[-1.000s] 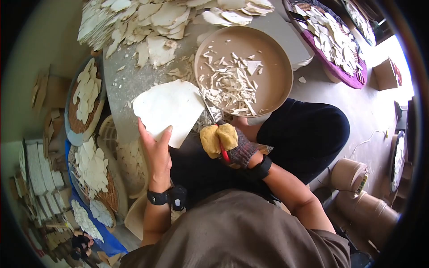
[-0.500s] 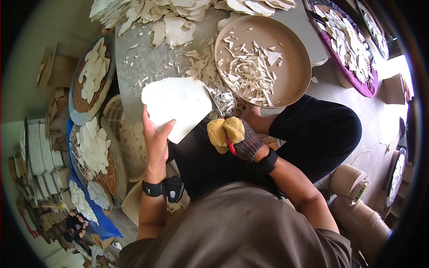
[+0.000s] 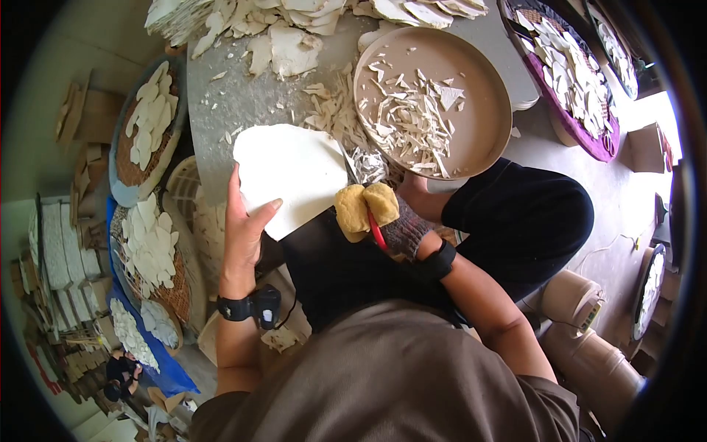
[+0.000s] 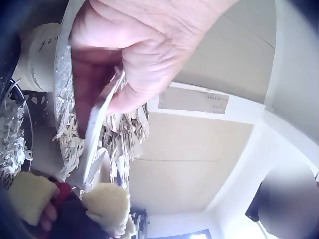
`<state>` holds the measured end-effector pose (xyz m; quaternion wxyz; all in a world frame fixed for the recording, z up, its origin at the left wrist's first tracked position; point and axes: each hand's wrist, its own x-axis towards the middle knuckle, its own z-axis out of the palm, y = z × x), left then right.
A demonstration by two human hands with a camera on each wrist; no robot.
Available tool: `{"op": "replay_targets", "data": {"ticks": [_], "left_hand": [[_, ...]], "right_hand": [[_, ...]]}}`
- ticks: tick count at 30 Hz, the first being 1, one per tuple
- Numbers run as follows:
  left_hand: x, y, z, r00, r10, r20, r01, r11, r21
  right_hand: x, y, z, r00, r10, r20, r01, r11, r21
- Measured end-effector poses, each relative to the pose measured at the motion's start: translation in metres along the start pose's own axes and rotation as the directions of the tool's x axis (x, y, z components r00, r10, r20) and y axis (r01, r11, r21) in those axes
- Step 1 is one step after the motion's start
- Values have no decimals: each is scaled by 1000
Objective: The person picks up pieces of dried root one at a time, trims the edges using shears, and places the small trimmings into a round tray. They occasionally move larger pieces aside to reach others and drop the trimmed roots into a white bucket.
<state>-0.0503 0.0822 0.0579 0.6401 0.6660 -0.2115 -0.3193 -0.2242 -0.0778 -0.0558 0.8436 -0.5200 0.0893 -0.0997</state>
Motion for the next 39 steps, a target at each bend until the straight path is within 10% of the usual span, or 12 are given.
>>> {"op": "replay_targets", "data": {"ticks": [3,6,8,10,12,16,23,26,39], "left_hand": [[-10,-4,19,947,95,-307,-123,990,-75],[-24,-16,54,888,145,-436,-286,917,-278],[-24,-34,68,905,101,-413,-258,903,-344],[-15,-40,86,918,10,-396,-220,844,-489],[-6,-46,85,902,137,-409,-121,990,66],[8,-53,80,912,196,-360,-130,971,199],[7,-41,61,920,287,-266,-173,909,380],[10,-41,61,943,4,-333,-60,986,-158],[4,-37,62,950,-93,-297,-31,921,-389]], "right_hand": [[0,7,2,999,-34,-8,35,939,343],[-2,18,5,999,30,18,-32,609,792],[-5,15,9,997,32,-64,-29,998,52],[-7,6,15,999,29,-46,-39,971,-235],[-10,3,19,999,29,-22,-35,915,-403],[-15,-21,19,996,-35,77,77,743,-664],[-17,-10,23,999,-19,31,31,892,-451],[-10,-21,26,1000,-22,15,26,921,-390],[-9,1,22,995,96,-39,-104,939,-329]]}}
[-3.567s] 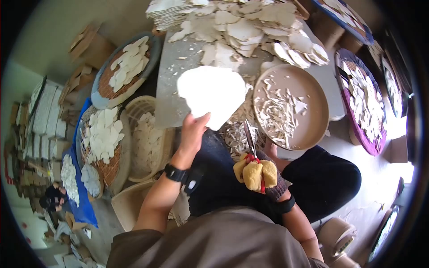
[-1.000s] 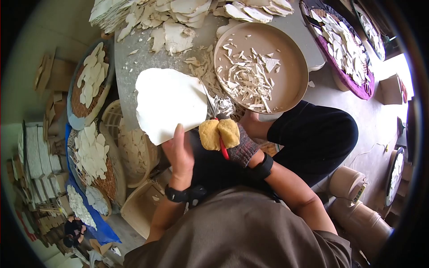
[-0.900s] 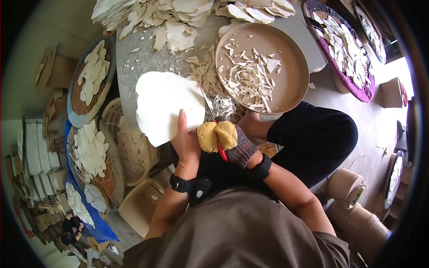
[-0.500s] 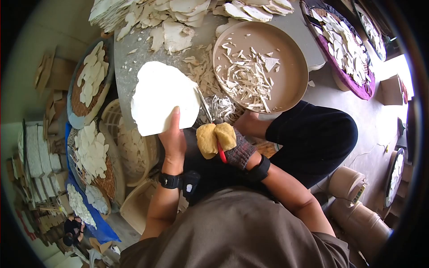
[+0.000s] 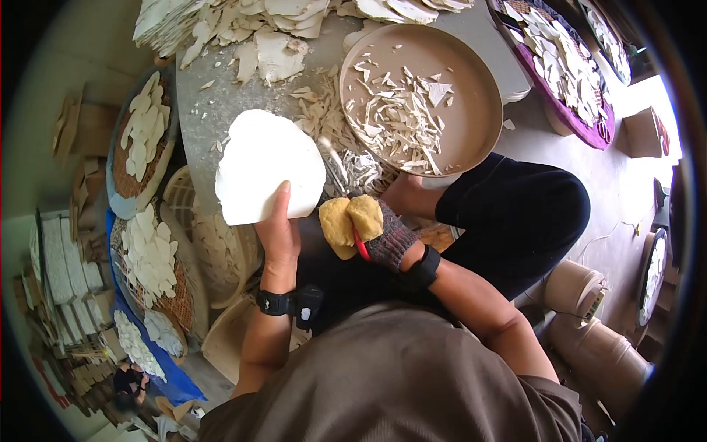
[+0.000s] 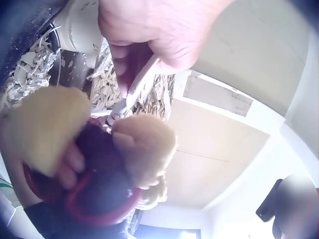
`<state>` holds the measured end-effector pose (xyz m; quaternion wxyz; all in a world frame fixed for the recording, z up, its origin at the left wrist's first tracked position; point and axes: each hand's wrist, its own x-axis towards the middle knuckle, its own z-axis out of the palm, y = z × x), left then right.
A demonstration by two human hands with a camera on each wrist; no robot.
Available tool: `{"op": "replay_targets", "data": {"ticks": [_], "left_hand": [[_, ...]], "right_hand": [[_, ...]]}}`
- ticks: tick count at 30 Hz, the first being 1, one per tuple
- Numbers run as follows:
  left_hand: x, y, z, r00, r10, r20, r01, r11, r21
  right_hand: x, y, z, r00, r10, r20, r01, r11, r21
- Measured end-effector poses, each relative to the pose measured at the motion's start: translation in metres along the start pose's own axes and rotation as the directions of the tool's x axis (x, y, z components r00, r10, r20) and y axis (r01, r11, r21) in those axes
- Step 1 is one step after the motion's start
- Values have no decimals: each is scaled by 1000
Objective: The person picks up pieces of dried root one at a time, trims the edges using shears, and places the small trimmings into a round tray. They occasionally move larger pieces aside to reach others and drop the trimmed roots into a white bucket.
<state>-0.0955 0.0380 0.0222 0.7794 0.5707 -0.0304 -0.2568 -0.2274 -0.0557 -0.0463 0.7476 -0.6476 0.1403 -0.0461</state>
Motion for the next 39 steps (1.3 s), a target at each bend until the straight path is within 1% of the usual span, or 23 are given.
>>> {"op": "replay_targets", "data": {"ticks": [3,5,6,8,9,11,12,14,16,18,20,22,24,26,28,31,34,35,36,38,39], "left_hand": [[1,1,-1,1000,27,-1,-27,1000,16],[1,1,-2,999,38,-9,-38,999,2],[1,1,-1,999,42,-13,-42,999,-5],[-2,2,-1,1000,14,-5,-14,1000,-1],[-3,2,-2,1000,0,-2,0,1000,2],[-4,-1,-2,999,33,15,-33,999,18],[-4,-1,-2,998,51,25,-51,998,26],[-5,0,-1,999,21,41,-22,1000,19],[-6,0,0,999,2,54,-3,1000,11],[-5,-2,0,998,-1,62,1,1000,4],[-3,-3,-2,997,-21,78,19,1000,20],[-1,-3,-3,995,-21,94,18,999,32],[2,1,-1,994,2,111,-6,999,38],[2,4,3,994,9,113,-13,999,40],[1,6,6,991,7,130,-15,998,56],[-1,10,11,984,-1,176,-17,995,98],[-3,10,14,979,-7,204,-16,994,111],[-3,9,15,978,-15,206,-6,995,100],[-3,8,16,977,-23,210,4,996,89],[-4,8,20,968,-40,246,7,991,134],[-5,9,21,964,-49,262,7,988,157]], "right_hand": [[1,9,0,1000,-26,-17,25,999,-44],[3,17,4,992,-93,-89,90,995,-35],[5,21,8,976,-153,-154,153,988,-8],[6,25,7,970,-181,-159,181,983,-18],[5,25,3,984,-150,-99,145,988,-54],[4,23,3,986,-147,-83,144,989,-45],[5,20,4,976,-177,-128,179,984,0],[2,11,3,960,-232,-160,225,973,-56],[-6,0,-3,953,-277,-124,240,938,-248],[-10,0,-7,988,-137,-71,134,990,-54],[-13,-3,-8,997,-71,-33,71,997,-8],[-14,-12,-10,997,-72,-27,68,991,-113],[-12,0,-4,991,-113,-68,116,992,43],[-11,1,-4,986,-142,-84,147,987,62],[-13,-8,-9,985,-160,-68,156,986,-55],[-14,1,-14,981,-137,-138,130,990,-55],[-18,-12,-23,977,-159,-139,191,945,265],[-20,-25,-27,971,-208,-117,211,977,16],[-20,-27,-29,961,-236,-146,230,972,-57],[-20,-29,-32,935,-295,-196,256,945,-203],[-21,-30,-34,943,-274,-188,248,957,-149]]}}
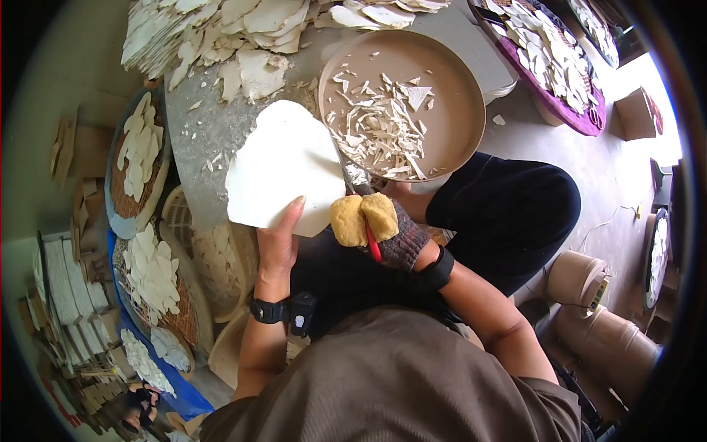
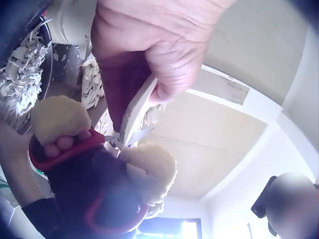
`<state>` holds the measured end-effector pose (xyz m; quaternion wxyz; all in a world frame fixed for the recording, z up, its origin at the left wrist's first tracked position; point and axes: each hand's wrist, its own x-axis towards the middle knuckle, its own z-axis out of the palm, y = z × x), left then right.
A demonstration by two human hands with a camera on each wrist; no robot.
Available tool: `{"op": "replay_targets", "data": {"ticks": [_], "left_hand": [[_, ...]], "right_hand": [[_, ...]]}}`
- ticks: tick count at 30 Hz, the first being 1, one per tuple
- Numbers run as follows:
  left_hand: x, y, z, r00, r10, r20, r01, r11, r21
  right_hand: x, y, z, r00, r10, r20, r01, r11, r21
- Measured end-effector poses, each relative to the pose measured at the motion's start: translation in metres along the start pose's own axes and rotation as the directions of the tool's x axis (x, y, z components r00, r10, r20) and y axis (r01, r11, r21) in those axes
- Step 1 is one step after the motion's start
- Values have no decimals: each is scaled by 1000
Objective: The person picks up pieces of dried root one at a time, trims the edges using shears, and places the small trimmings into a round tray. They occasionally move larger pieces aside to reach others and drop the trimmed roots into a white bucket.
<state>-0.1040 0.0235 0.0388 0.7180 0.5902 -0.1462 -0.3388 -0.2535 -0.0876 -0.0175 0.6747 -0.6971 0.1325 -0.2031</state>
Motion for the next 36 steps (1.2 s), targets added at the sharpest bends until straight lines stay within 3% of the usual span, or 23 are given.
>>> {"op": "replay_targets", "data": {"ticks": [3,5,9,14,17,18,21,24,27,29,31,34,36], "left_hand": [[3,1,4,991,-127,41,130,988,-78],[0,-9,12,997,-72,-38,66,987,-144],[-13,-19,41,985,-25,-172,0,990,-142],[-3,-18,31,998,-69,-5,68,993,-96],[-9,-15,30,993,-120,25,121,992,-48],[-12,-16,32,992,-126,18,126,991,-51],[-13,-12,35,993,-120,25,120,992,-38],[-12,-11,28,989,-133,61,134,991,-10],[-16,-5,21,973,-204,110,199,978,58],[-19,0,18,963,-240,125,231,970,82],[-21,3,14,957,-259,131,251,965,77],[-18,8,8,949,-288,132,273,954,121],[-18,10,6,949,-287,131,271,954,127]], "right_hand": [[-1,-3,-5,1000,19,2,-19,993,117],[0,-6,-3,998,-17,-58,26,989,146],[0,-8,-11,994,-103,-27,95,973,-210],[-2,-7,-14,961,-271,-45,222,864,-451],[0,-12,-18,993,-17,-114,4,993,-114],[-1,-7,-18,996,-19,-93,10,996,-94],[-7,-2,-15,980,-161,-117,119,945,-306],[-9,2,-16,972,-227,-60,188,906,-378],[-5,0,-14,968,-202,-147,147,936,-320],[-3,10,-24,987,-111,-112,97,988,-120],[-6,15,-26,989,-117,-95,104,985,-138],[-8,5,-27,966,-245,-79,187,878,-441],[-9,3,-24,997,0,-80,-8,995,-99]]}}
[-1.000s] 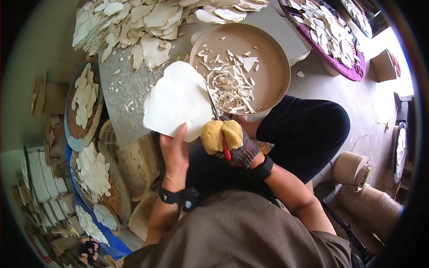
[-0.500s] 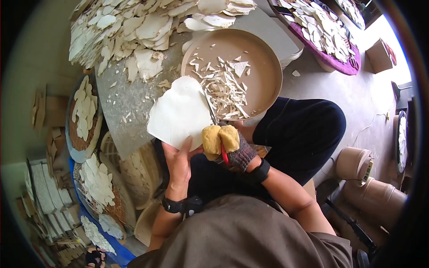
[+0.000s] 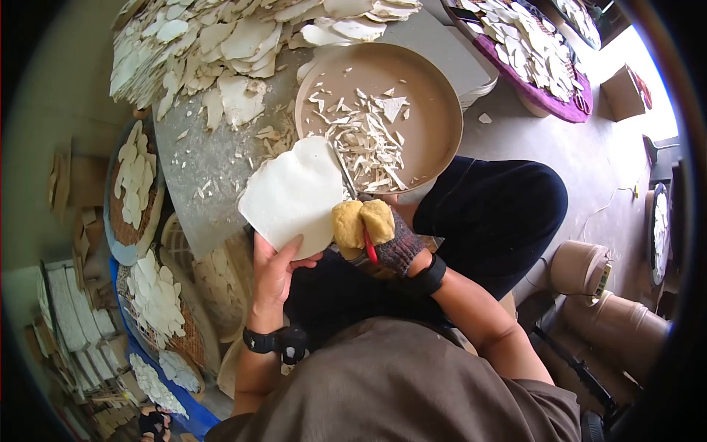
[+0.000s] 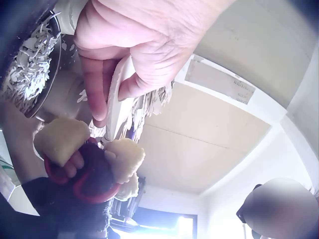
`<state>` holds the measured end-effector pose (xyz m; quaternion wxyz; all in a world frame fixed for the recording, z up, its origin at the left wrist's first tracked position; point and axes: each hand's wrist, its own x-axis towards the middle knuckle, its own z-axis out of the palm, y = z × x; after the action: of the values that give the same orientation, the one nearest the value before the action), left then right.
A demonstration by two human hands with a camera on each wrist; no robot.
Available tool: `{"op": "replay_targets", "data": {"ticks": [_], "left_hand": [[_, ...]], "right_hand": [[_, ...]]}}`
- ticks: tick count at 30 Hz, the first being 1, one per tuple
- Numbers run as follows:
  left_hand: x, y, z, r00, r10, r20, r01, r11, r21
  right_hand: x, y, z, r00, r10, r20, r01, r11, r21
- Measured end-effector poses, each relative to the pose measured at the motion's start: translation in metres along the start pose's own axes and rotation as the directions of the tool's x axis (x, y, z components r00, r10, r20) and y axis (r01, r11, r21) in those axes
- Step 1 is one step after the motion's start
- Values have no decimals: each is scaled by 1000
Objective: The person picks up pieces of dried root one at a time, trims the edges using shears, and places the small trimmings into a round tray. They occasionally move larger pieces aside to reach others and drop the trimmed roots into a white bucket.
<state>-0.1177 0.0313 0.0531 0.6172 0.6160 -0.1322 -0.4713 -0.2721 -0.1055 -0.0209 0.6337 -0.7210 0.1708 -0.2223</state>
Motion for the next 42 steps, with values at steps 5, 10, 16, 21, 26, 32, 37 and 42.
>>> {"op": "replay_targets", "data": {"ticks": [5,10,16,21,26,32,37,42], "left_hand": [[-1,8,-7,999,-29,34,27,999,43],[5,17,-27,990,-112,92,102,990,101],[16,28,-35,982,-99,159,76,986,148],[19,40,-41,967,-140,213,95,973,210],[31,30,-48,994,89,64,-95,992,83],[47,29,-36,939,298,-173,-294,955,50],[61,37,-43,944,326,-49,-320,942,103],[63,48,-39,957,288,26,-289,951,108]], "right_hand": [[-3,21,-4,993,24,118,-29,999,39],[-13,32,-3,937,302,177,-345,881,323],[-16,91,22,929,343,138,-299,480,825],[-12,50,-7,990,19,141,-61,952,299],[-14,47,-6,985,31,173,-97,915,392],[-16,12,-6,968,-25,249,-32,974,223],[-7,12,-12,945,96,313,-236,861,451],[-9,17,-18,903,165,397,-267,939,218]]}}
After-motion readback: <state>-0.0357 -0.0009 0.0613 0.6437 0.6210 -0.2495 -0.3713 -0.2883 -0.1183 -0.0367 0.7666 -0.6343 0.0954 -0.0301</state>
